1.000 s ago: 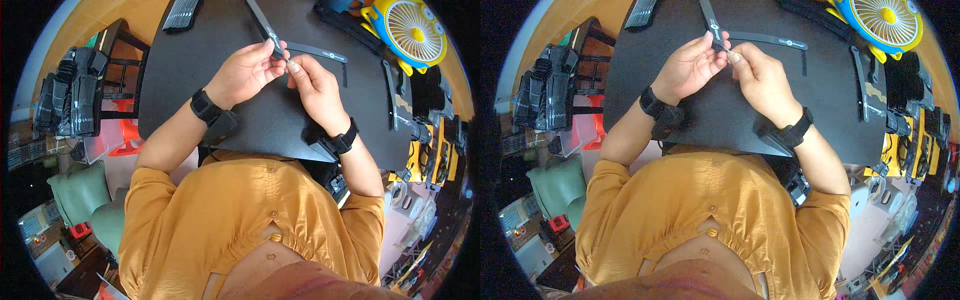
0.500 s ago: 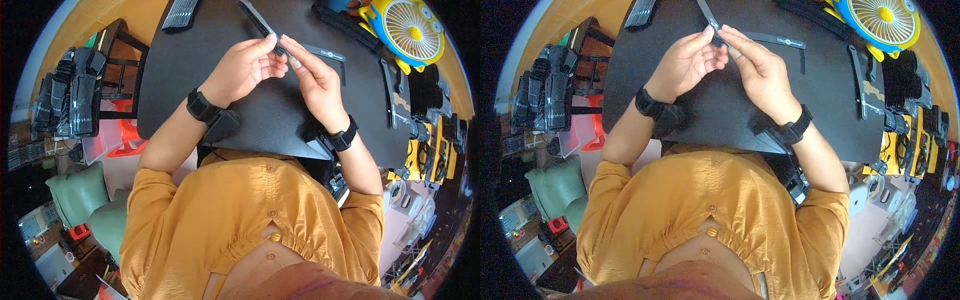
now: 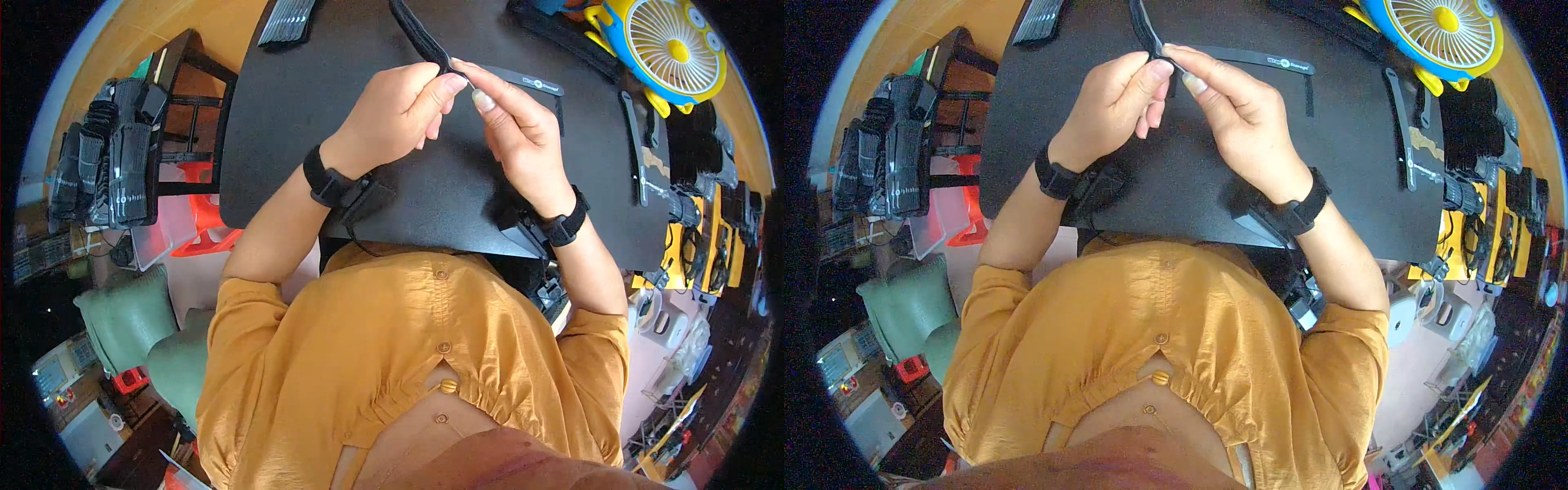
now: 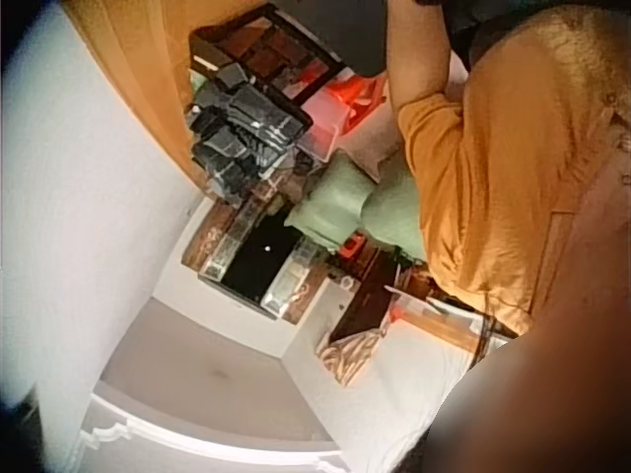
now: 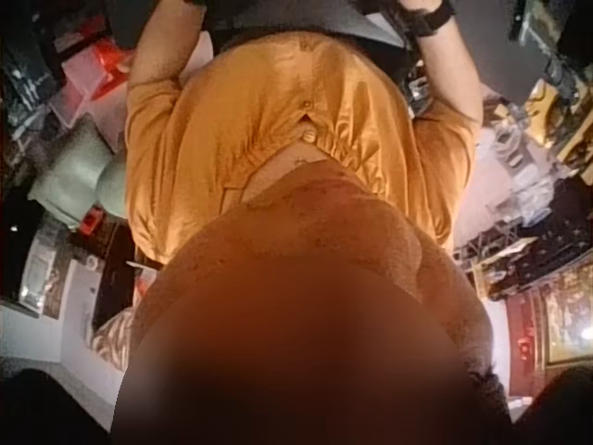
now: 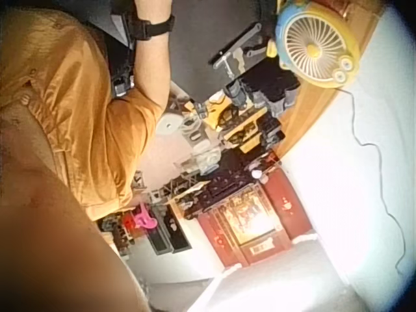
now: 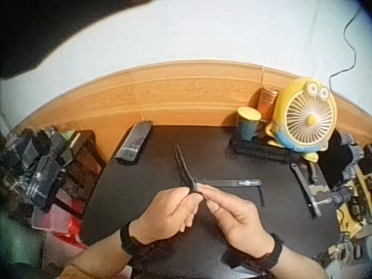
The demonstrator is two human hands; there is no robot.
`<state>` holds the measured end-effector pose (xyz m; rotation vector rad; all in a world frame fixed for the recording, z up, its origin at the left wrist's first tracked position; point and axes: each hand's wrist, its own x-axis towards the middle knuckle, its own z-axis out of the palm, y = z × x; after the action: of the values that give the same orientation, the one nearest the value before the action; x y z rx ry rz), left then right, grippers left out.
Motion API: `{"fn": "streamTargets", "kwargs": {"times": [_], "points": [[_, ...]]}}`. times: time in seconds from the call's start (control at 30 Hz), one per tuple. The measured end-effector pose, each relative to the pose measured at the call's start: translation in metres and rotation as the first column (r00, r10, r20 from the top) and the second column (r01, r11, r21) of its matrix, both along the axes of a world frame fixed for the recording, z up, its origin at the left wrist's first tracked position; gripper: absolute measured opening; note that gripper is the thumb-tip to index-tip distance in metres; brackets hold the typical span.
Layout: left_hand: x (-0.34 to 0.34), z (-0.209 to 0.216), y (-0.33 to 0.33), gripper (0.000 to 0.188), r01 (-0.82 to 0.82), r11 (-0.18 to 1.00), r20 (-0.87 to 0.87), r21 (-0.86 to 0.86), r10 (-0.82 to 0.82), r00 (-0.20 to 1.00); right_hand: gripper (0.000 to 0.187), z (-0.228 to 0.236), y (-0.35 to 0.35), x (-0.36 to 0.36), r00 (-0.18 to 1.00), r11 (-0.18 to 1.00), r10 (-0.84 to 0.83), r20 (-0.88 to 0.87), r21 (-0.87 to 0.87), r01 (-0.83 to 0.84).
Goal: Assembling components of a face shield by attaching straps and pins using a small screwdriver.
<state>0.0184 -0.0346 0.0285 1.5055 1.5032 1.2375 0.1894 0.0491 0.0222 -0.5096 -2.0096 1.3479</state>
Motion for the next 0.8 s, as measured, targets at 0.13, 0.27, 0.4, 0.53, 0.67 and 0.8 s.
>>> {"fn": "streamTargets", "kwargs": {"times": [0.13, 0.27, 0.4, 0.53, 0.67, 0.8], "points": [[0.002, 0.004, -0.002, 0.034, 0.005, 0.998, -0.018, 0.066, -0.004, 1.000, 0.030, 0.010, 0.002, 0.005, 0.997, 0.963, 0.070, -0.029, -0.260, -0.075], [0.007, 0.007, -0.005, 0.034, -0.009, 0.997, 0.048, 0.073, 0.006, 0.999, 0.029, 0.011, 0.000, 0.004, 0.987, 0.887, 0.079, -0.137, -0.443, -0.132], [0.009, 0.003, -0.004, 0.033, -0.020, 0.993, 0.021, 0.113, 0.018, 1.000, 0.030, 0.012, 0.004, 0.005, 0.988, 0.874, 0.040, -0.146, -0.475, -0.106], [0.012, 0.000, 0.000, 0.032, -0.077, 0.992, 0.021, 0.097, 0.075, 0.997, 0.028, 0.007, 0.003, 0.002, 0.986, 0.929, 0.049, -0.161, -0.356, -0.104], [0.011, -0.005, -0.003, 0.028, -0.062, 0.994, 0.036, 0.091, 0.059, 0.998, 0.024, 0.006, -0.006, -0.013, 0.952, 1.000, 0.026, -0.306, 0.001, -0.027], [0.007, -0.007, -0.006, 0.028, -0.002, 0.993, -0.046, 0.117, 0.008, 0.999, 0.016, 0.005, 0.000, -0.013, 0.911, 0.999, 0.048, -0.410, 0.015, -0.046]]}}
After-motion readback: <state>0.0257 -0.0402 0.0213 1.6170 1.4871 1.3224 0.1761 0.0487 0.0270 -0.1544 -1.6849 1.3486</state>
